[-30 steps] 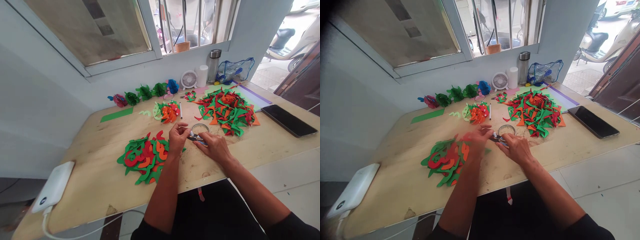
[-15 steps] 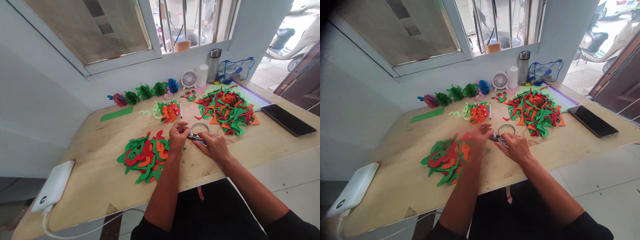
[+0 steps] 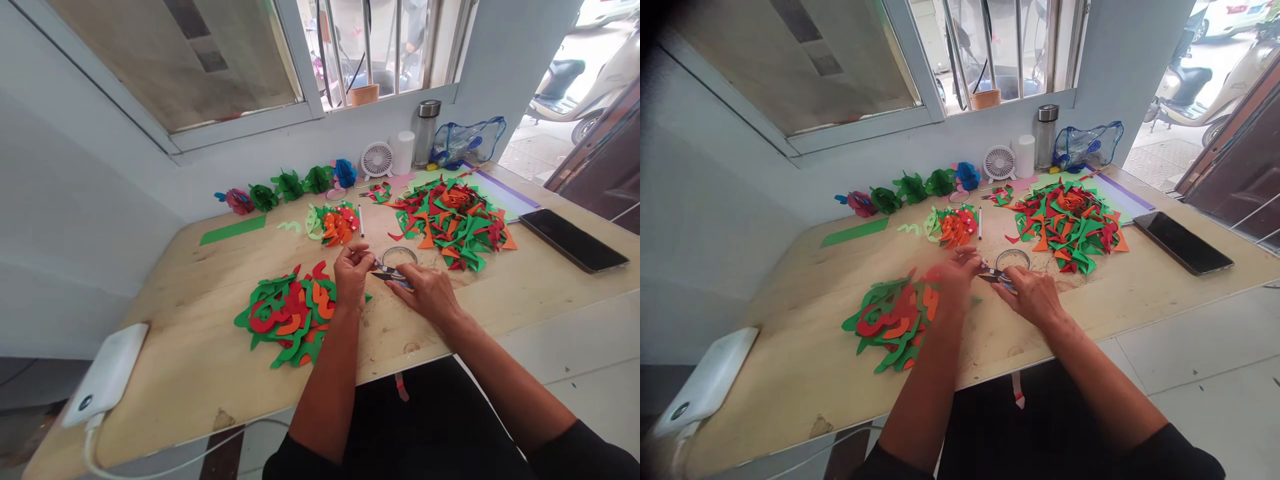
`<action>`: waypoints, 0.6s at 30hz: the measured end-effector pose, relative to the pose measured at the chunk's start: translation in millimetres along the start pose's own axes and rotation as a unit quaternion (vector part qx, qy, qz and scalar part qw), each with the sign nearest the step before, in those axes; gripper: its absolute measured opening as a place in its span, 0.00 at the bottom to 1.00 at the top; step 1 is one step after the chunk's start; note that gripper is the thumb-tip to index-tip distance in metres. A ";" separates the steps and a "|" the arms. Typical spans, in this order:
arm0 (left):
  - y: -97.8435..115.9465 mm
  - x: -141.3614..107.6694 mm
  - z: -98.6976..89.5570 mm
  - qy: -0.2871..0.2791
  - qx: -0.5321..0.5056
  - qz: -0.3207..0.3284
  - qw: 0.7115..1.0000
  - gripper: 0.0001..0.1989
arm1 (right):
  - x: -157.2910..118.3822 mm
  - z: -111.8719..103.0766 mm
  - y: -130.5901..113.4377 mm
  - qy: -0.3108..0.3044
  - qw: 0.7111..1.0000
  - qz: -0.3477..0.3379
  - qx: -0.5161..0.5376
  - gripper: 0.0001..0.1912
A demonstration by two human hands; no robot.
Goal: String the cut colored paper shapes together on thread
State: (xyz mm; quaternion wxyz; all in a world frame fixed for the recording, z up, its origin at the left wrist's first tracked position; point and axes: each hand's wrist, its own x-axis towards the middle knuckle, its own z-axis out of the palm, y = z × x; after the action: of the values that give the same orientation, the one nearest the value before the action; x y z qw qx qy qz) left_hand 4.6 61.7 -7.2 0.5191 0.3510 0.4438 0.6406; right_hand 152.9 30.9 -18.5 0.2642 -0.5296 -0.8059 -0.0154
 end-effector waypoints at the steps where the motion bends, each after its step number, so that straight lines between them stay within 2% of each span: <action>1: -0.3 -0.2 0.0 -0.001 -0.006 -0.002 1.000 0.12 | 0.1 0.0 -0.2 -0.001 1.000 0.000 -0.002 0.19; 9: -2.0 -0.1 -1.9 0.009 -0.038 -0.010 0.999 0.12 | -1.0 0.0 2.6 -0.015 1.000 -0.004 0.004 0.18; 14: -5.4 2.6 -3.6 0.044 -0.056 -0.003 0.997 0.14 | -9.4 -4.8 7.9 -0.012 0.999 0.030 -0.021 0.17; 18: -4.4 -0.1 -3.2 0.034 -0.054 0.001 0.998 0.13 | -16.2 -10.1 10.9 -0.002 0.996 0.073 -0.052 0.17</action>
State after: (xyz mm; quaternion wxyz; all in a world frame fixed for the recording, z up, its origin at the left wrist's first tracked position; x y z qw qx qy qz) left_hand 3.3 61.2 -12.5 0.5212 0.3009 0.4257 0.6757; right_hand 171.3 18.9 -19.8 0.2353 -0.6000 -0.7638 -0.0367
